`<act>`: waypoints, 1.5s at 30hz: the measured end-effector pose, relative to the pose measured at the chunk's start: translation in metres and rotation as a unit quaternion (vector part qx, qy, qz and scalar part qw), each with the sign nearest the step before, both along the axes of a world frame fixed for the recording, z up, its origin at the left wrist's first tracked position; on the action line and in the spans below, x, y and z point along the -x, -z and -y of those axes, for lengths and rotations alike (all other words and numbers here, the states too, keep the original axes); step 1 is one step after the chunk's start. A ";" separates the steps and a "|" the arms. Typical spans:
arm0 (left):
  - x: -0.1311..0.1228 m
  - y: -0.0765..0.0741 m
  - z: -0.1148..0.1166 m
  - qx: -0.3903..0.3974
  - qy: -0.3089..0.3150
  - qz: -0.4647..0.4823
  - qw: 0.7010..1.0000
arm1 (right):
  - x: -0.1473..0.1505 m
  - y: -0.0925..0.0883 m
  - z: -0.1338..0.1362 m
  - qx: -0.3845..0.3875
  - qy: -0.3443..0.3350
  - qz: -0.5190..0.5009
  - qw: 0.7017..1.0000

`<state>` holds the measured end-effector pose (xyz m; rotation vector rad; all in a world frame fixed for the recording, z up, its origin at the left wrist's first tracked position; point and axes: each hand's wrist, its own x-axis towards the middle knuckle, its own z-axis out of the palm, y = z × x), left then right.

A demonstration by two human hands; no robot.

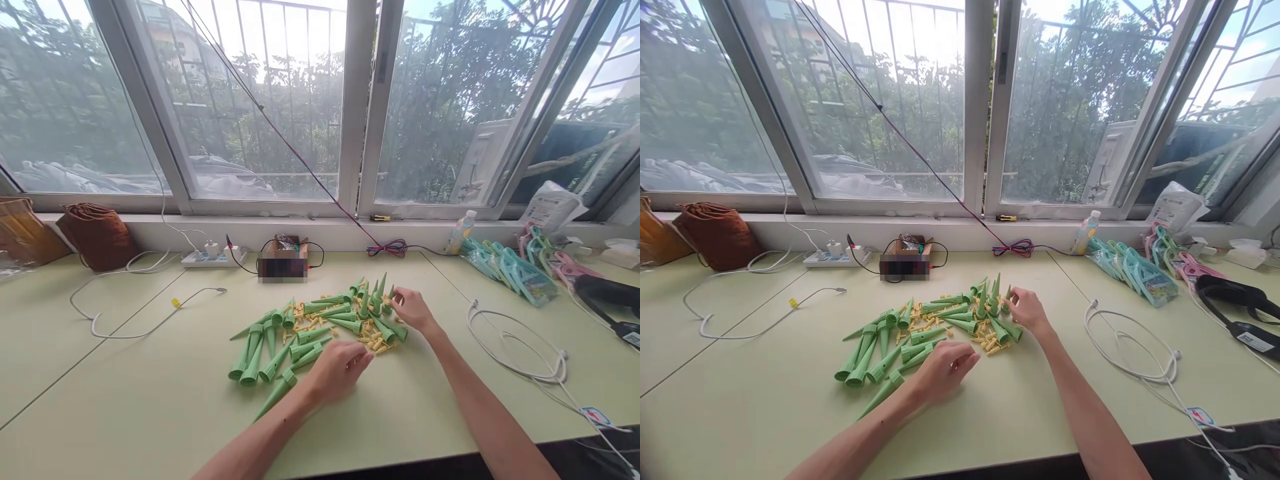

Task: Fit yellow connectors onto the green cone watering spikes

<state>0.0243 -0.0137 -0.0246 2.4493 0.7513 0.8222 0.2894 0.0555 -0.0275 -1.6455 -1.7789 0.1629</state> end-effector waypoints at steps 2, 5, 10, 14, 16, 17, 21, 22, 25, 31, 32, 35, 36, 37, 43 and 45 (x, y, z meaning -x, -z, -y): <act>0.000 0.000 0.000 -0.002 0.000 -0.004 1.000 | -0.004 -0.006 0.004 0.030 0.015 0.016 0.999; 0.000 0.001 -0.001 -0.007 -0.007 0.000 1.000 | -0.010 -0.014 0.009 0.085 0.031 0.056 0.994; 0.000 0.004 -0.001 -0.021 -0.011 0.005 1.000 | -0.014 -0.012 0.014 0.154 0.020 0.080 0.985; -0.001 0.004 -0.001 -0.029 -0.013 0.003 1.000 | -0.011 -0.007 0.016 0.174 0.006 0.078 0.982; 0.000 0.004 -0.001 -0.030 -0.015 0.000 0.999 | -0.009 -0.005 0.017 0.182 0.000 0.077 0.980; 0.000 0.003 -0.002 -0.031 -0.015 -0.004 0.999 | -0.008 -0.005 0.017 0.184 -0.003 0.077 0.980; 0.000 0.004 -0.001 -0.031 -0.016 -0.013 0.999 | -0.005 -0.007 0.018 0.181 -0.012 0.078 0.980; 0.001 0.004 -0.001 -0.029 -0.016 -0.013 0.999 | -0.005 -0.008 0.019 0.178 -0.015 0.079 0.981; 0.001 0.003 0.000 -0.022 -0.012 -0.013 1.000 | -0.001 -0.012 0.021 0.167 -0.024 0.083 0.982; 0.001 0.001 0.001 -0.021 -0.014 -0.014 1.000 | 0.010 -0.024 0.030 0.153 -0.073 0.072 0.983; 0.001 0.001 0.002 -0.024 -0.014 -0.014 1.000 | 0.013 -0.025 0.032 0.155 -0.086 0.059 0.982; 0.001 0.001 0.002 -0.032 -0.015 -0.011 0.999 | 0.018 -0.030 0.036 0.167 -0.128 0.022 0.977; 0.001 0.000 0.002 -0.035 -0.015 -0.011 0.999 | 0.020 -0.031 0.037 0.172 -0.142 0.014 0.975; 0.001 0.000 0.002 -0.038 -0.015 -0.011 0.999 | 0.021 -0.031 0.038 0.179 -0.156 0.006 0.971; 0.001 -0.001 0.002 -0.047 -0.009 -0.009 0.999 | 0.032 -0.033 0.042 0.202 -0.203 -0.049 0.957; 0.001 0.000 0.002 -0.049 -0.007 -0.007 0.999 | 0.036 -0.033 0.044 0.208 -0.215 -0.057 0.952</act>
